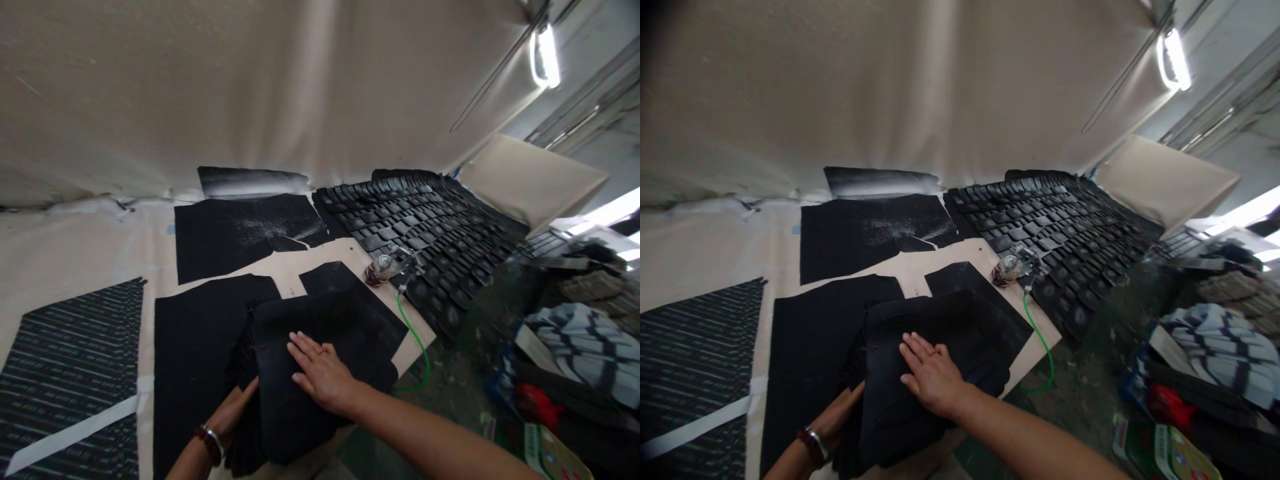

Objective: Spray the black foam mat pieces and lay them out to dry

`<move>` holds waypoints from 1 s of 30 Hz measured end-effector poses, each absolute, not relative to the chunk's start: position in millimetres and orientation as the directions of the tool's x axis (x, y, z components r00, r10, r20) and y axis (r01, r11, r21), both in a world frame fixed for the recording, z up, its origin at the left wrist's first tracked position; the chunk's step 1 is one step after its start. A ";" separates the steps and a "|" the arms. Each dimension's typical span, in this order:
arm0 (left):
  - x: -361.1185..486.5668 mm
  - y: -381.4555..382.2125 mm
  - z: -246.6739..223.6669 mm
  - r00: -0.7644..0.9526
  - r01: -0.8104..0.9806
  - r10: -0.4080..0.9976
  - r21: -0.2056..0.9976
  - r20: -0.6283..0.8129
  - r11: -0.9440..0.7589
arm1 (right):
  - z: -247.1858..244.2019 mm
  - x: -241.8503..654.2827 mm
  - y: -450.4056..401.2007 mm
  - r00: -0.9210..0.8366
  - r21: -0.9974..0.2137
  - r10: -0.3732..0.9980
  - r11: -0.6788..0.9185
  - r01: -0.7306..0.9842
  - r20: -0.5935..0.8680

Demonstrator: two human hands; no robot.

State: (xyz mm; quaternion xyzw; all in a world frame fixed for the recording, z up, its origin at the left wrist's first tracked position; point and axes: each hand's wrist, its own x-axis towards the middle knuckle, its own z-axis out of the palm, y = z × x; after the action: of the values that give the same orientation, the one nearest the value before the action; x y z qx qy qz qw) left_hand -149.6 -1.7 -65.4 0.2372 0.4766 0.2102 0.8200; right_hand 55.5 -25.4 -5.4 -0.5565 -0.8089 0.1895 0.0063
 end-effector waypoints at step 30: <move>-70.5 23.6 -31.8 0.471 0.761 0.879 0.540 -0.079 -0.359 | -24.6 94.8 -1.2 0.490 -0.339 0.870 -0.447 0.828 0.050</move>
State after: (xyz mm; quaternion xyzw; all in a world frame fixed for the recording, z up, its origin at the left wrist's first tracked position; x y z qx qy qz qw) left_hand -70.5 23.6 -31.8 0.8167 0.5020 0.1124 0.2613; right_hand 94.8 -1.2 -24.6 -0.8480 -0.5006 0.0655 0.1611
